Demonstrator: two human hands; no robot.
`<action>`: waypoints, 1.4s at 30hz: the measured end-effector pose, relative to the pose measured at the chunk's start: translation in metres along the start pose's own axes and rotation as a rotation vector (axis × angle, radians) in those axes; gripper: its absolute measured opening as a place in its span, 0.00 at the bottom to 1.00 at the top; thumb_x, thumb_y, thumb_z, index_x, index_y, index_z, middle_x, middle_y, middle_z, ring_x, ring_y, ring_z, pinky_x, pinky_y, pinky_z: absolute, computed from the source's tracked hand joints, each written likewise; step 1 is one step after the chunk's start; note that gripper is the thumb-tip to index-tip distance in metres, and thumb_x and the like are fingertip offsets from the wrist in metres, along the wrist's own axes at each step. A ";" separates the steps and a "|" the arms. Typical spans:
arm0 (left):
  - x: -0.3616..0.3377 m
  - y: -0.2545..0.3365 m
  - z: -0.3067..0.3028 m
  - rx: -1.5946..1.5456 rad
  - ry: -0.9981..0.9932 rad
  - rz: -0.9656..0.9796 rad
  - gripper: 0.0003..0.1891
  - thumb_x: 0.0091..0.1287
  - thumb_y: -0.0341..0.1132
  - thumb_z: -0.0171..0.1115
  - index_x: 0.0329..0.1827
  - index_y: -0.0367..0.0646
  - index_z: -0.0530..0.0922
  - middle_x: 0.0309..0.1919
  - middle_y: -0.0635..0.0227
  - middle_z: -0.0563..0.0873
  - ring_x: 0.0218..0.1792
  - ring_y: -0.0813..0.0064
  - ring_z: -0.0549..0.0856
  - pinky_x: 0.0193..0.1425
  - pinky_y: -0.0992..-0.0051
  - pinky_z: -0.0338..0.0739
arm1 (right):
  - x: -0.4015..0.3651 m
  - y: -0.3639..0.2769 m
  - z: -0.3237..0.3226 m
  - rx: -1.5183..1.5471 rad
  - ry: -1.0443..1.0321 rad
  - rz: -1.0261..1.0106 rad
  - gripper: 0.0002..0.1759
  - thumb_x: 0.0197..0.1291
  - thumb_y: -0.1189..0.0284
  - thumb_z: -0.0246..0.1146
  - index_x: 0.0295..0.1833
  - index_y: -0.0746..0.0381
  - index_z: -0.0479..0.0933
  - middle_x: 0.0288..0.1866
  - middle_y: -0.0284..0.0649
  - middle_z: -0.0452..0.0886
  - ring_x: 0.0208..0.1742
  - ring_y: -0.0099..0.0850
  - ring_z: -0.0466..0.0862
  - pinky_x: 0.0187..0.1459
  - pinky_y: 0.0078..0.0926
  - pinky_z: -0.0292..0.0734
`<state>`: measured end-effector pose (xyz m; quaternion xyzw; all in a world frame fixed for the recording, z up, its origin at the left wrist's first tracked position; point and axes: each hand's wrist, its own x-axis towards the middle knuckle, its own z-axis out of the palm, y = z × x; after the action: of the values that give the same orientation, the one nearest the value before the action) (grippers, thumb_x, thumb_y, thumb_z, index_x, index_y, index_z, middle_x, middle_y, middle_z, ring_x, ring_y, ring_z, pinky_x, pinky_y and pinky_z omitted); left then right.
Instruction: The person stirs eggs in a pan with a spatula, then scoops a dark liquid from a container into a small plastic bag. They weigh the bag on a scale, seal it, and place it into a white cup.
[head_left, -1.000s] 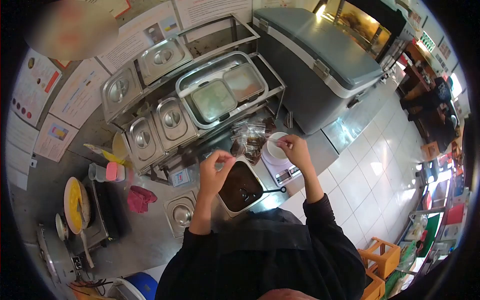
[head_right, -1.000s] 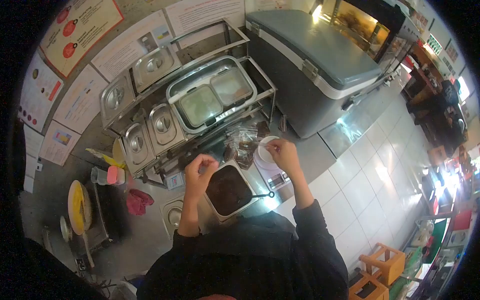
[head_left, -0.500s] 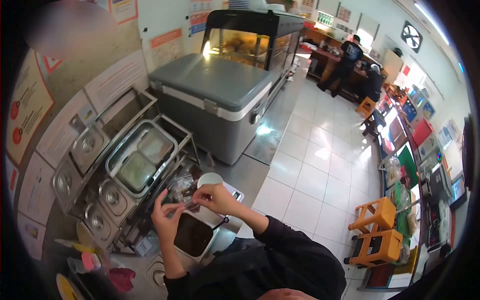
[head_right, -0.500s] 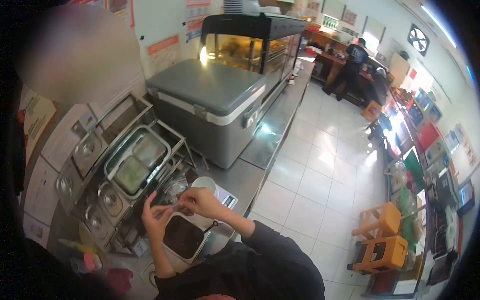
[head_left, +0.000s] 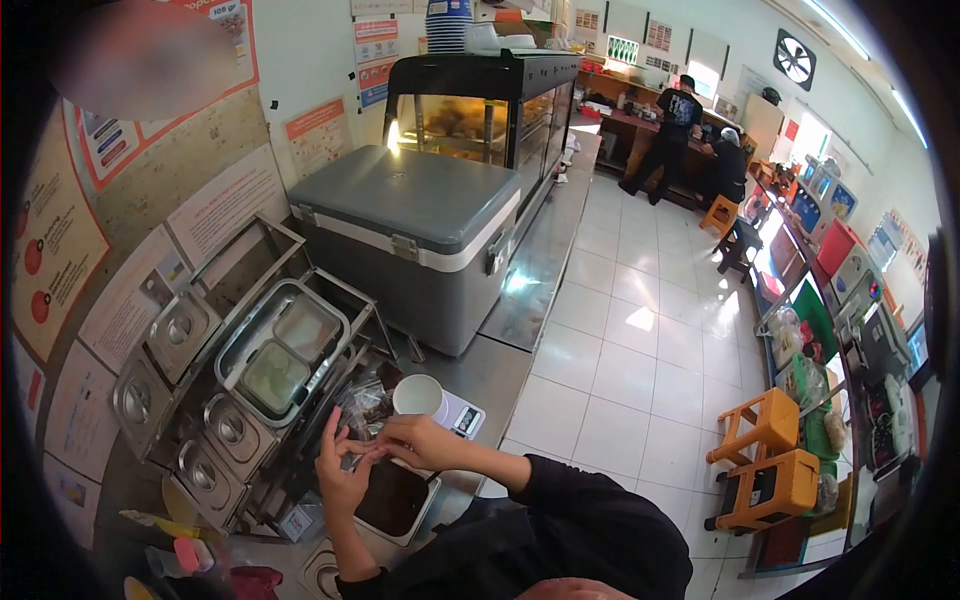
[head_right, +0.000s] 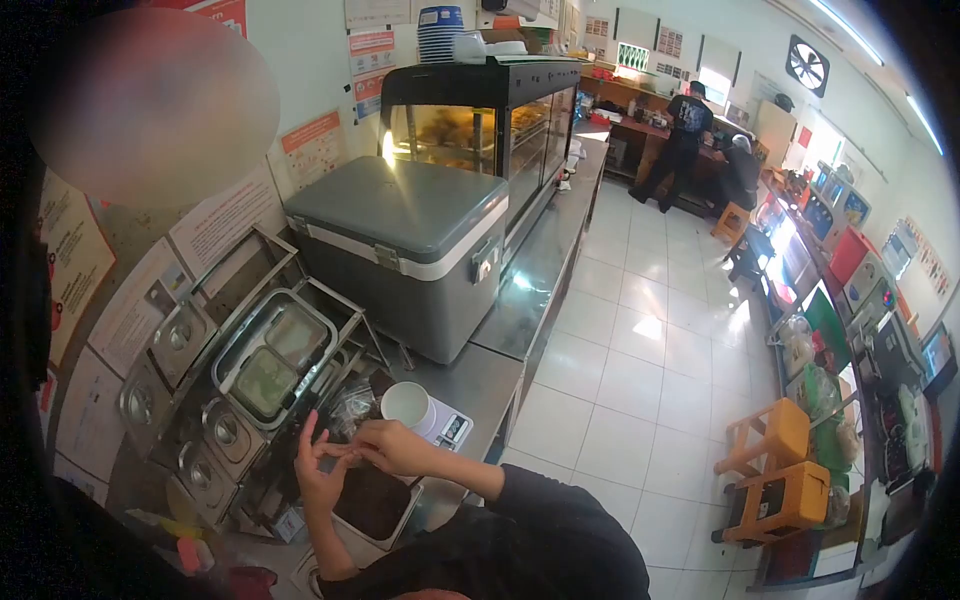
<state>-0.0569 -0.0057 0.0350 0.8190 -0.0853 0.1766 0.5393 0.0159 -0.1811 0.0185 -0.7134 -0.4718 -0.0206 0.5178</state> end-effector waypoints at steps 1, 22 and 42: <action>-0.001 -0.002 -0.002 0.001 -0.012 0.004 0.42 0.54 0.25 0.70 0.72 0.38 0.58 0.29 0.66 0.85 0.40 0.76 0.85 0.65 0.61 0.69 | 0.000 0.000 0.000 0.010 0.001 -0.011 0.06 0.56 0.76 0.63 0.39 0.66 0.76 0.35 0.46 0.79 0.39 0.45 0.80 0.40 0.37 0.75; -0.081 -0.062 -0.061 0.405 0.228 -0.352 0.06 0.64 0.30 0.58 0.42 0.40 0.78 0.37 0.58 0.85 0.39 0.56 0.84 0.43 0.63 0.77 | 0.035 0.045 -0.012 0.065 -0.044 0.332 0.05 0.64 0.75 0.56 0.42 0.66 0.75 0.30 0.44 0.79 0.30 0.32 0.82 0.35 0.26 0.76; -0.065 -0.270 -0.040 0.665 -0.100 -0.614 0.08 0.56 0.39 0.64 0.36 0.49 0.81 0.37 0.59 0.86 0.41 0.55 0.85 0.44 0.57 0.77 | -0.008 -0.115 -0.034 0.384 1.394 -1.504 0.22 0.68 0.62 0.55 0.65 0.56 0.71 0.68 0.36 0.71 0.64 0.36 0.71 0.64 0.44 0.65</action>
<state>-0.0354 0.1367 -0.2061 0.9426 0.1970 -0.0133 0.2695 -0.0528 -0.2099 0.1132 0.0288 -0.3863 -0.6697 0.6336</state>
